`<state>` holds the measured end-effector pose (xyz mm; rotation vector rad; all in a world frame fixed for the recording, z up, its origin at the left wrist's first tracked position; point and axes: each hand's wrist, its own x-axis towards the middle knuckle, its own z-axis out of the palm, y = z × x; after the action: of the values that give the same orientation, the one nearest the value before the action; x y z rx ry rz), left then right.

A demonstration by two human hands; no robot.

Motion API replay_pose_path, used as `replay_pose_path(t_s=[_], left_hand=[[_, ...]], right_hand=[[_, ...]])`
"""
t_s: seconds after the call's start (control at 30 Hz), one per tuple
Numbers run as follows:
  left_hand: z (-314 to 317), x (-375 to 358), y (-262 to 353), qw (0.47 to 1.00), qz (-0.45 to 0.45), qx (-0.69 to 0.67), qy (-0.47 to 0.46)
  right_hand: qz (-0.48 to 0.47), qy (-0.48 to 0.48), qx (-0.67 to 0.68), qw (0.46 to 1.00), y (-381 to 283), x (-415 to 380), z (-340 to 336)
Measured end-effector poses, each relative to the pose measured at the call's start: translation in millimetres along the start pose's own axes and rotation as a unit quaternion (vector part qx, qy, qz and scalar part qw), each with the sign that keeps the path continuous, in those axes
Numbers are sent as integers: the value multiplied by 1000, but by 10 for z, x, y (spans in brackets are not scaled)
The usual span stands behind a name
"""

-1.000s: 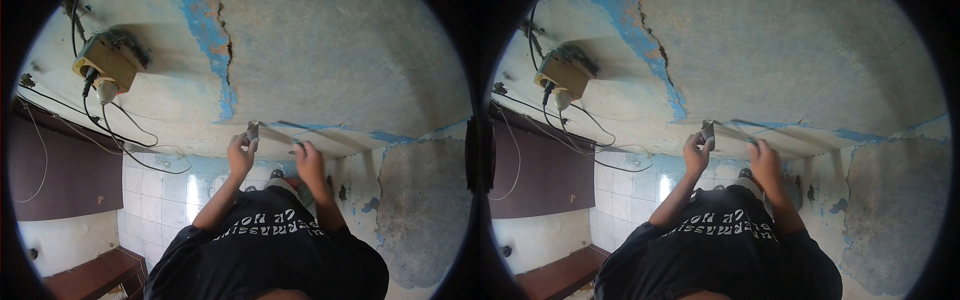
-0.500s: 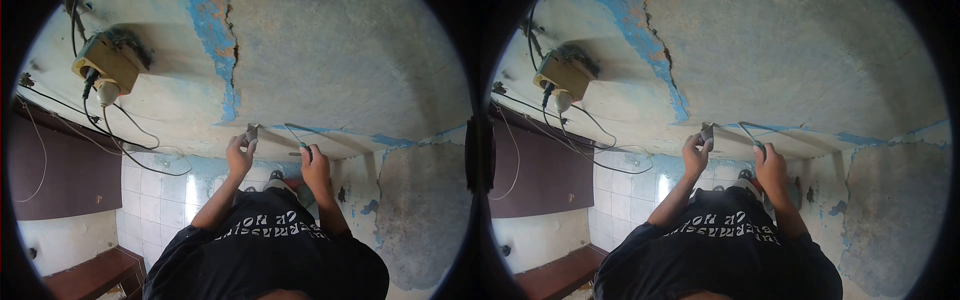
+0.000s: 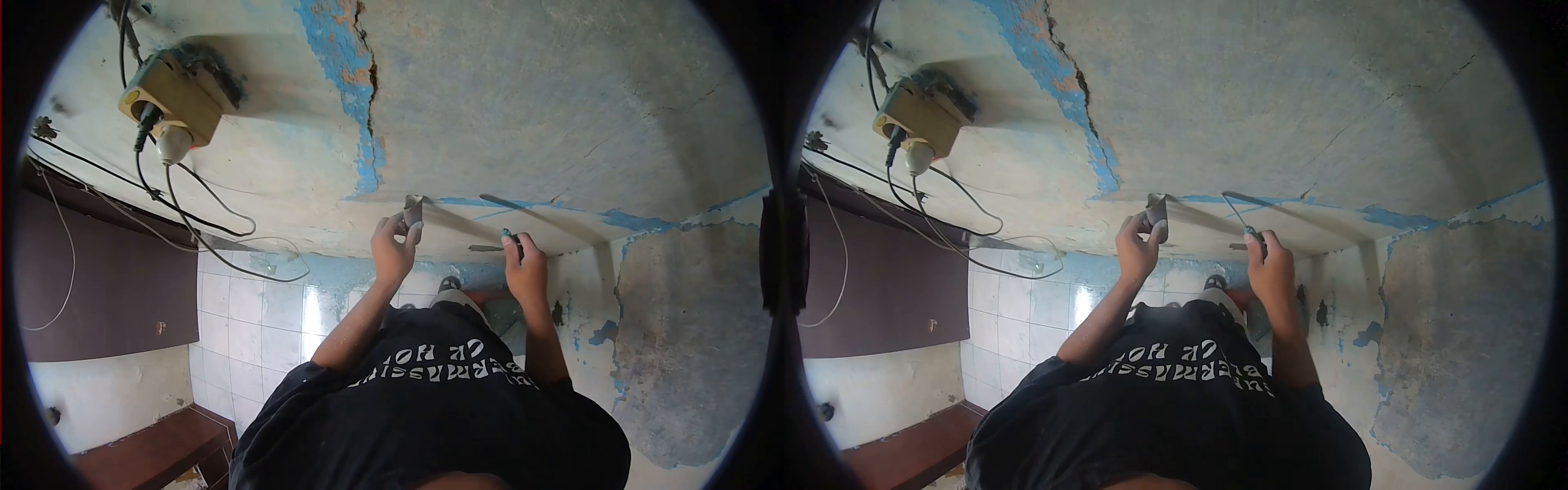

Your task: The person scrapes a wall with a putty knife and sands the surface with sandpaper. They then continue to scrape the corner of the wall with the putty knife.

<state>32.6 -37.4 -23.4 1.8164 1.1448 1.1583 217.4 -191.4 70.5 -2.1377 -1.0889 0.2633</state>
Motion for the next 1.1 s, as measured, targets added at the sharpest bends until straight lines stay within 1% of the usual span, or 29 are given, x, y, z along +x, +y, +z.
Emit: replay_pose_path(t_s=[0.03,0.07,0.1,0.17,0.2,0.23,0.3,0.37,0.43,0.5,0.57,0.6,0.67,0.7,0.77,0.83,0.9,0.93,0.97,1.03,1.1], left_hand=[[-7,8,31,1000,-6,-2,-1],[0,18,58,1000,-13,-6,-5],[5,17,56,1000,-10,-8,-8],[43,46,22,1000,-2,7,-4],[71,42,14,1000,-4,5,-6],[80,35,-3,1000,0,5,-6],[34,6,-17,1000,7,9,-7],[19,17,15,1000,4,12,-14],[17,18,42,1000,-5,12,-15],[57,34,42,1000,-17,11,-12],[58,3,26,1000,5,3,-1],[37,0,39,1000,6,6,2],[10,0,85,1000,-3,16,-7],[10,-20,71,1000,-3,15,-9],[44,8,26,1000,-9,20,-6],[70,-9,78,1000,-11,8,-3],[44,-33,88,1000,-9,1,3],[46,-20,76,1000,-3,4,1],[60,-34,65,1000,0,5,-5],[99,-37,41,1000,-2,-3,1],[118,-28,28,1000,5,8,8]], right_hand=[[14,-27,18,999,-40,52,-51],[-7,-35,-30,999,2,77,134],[-5,-31,-30,999,38,48,212],[-34,-1,-36,999,108,21,275],[-64,28,-22,997,107,15,260],[-61,25,-22,998,84,22,159],[4,-20,50,999,7,74,-62],[4,-18,45,999,-10,86,59],[-16,-2,-38,999,-19,37,228],[-22,6,-34,999,30,44,174],[-4,1,57,998,23,48,30],[-6,1,60,998,3,59,48],[-4,-33,37,999,-38,91,72],[-1,-32,36,999,-26,48,119],[-21,2,-30,999,8,32,242],[-27,4,-18,999,38,3,114],[30,-18,41,999,-3,53,-101],[-1,-14,38,999,22,78,-6],[-1,-12,38,999,55,57,159],[-44,27,-63,997,91,-32,421],[-43,24,-74,996,91,-30,299]])
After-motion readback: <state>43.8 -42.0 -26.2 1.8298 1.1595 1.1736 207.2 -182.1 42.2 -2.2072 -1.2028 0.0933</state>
